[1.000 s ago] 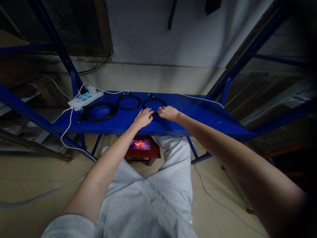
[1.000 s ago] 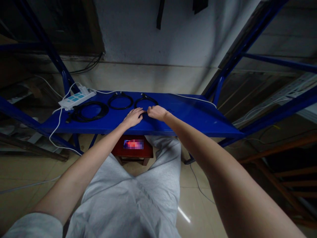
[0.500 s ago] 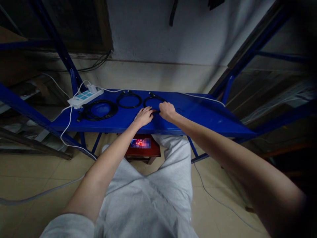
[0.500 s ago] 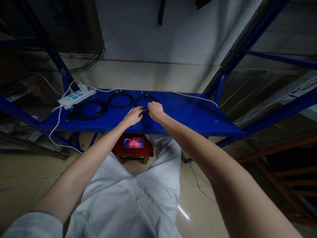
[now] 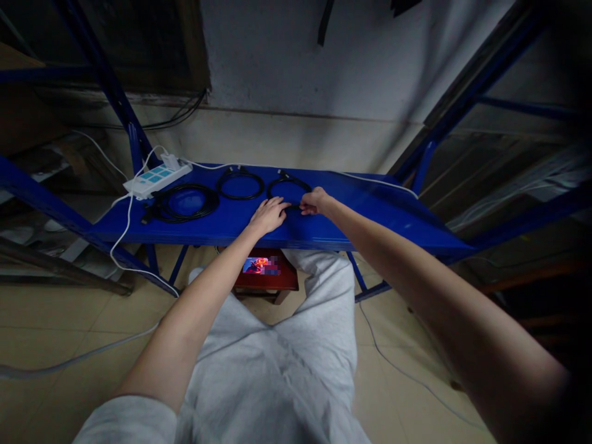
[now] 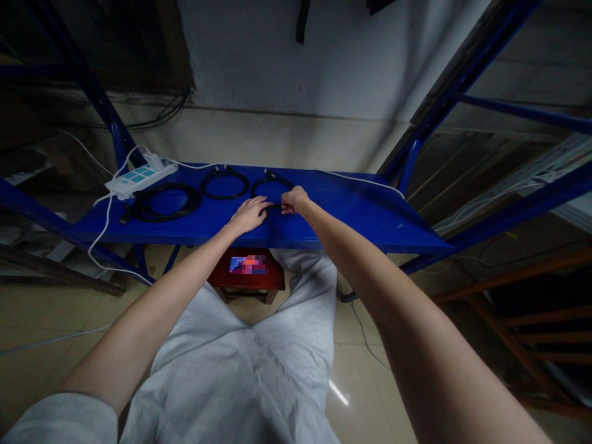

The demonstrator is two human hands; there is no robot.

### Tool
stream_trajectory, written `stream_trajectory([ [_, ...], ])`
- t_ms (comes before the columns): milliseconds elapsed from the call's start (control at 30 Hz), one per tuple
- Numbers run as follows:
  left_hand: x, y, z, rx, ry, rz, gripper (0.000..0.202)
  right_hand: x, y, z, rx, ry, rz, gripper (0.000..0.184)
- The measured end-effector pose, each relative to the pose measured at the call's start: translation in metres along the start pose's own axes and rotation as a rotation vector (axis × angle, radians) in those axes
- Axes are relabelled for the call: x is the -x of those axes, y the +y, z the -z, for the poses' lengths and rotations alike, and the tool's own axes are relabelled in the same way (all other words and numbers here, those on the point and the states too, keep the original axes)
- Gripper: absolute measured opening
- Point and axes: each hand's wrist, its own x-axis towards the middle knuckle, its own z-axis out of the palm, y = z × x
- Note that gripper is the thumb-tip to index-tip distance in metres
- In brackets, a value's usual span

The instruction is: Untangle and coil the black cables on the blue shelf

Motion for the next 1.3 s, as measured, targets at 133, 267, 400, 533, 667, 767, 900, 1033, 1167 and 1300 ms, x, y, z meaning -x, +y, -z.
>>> stream_trajectory([
  [133,0.0,0.0,0.0,-0.006,-0.003,0.0,0.048,0.008,0.002,0.001,0.466,0.151,0.221,0.016],
  [267,-0.001,-0.001,0.0,-0.007,-0.013,0.009,0.049,0.019,0.006,0.005,0.931,0.195,0.63,0.031],
  [400,-0.001,-0.001,-0.001,-0.012,-0.016,0.008,0.049,0.02,0.013,0.008,1.095,0.126,0.834,0.035],
  [533,-0.001,-0.001,-0.001,-0.015,-0.018,0.007,0.049,0.017,0.016,0.012,1.22,0.101,0.951,0.031],
  [667,-0.001,-0.001,0.0,-0.018,-0.026,0.014,0.049,0.022,0.013,0.015,1.371,0.05,1.04,0.028],
  [767,0.0,0.0,0.001,-0.015,-0.029,0.013,0.049,0.028,0.011,0.018,1.421,0.041,1.051,0.027],
  [900,0.001,0.003,0.004,-0.01,-0.027,0.012,0.049,0.031,0.012,0.02,1.34,0.014,1.03,0.025],
  [1033,0.0,0.002,0.003,-0.006,-0.03,0.012,0.049,0.029,0.012,0.019,1.125,-0.024,0.922,0.025],
  [1167,-0.001,0.001,0.002,-0.008,-0.028,0.018,0.049,0.025,0.012,0.014,0.926,0.027,0.765,0.019],
  [1300,-0.001,0.001,0.002,-0.001,-0.025,0.017,0.049,0.021,0.012,0.009,0.794,0.099,0.634,0.018],
])
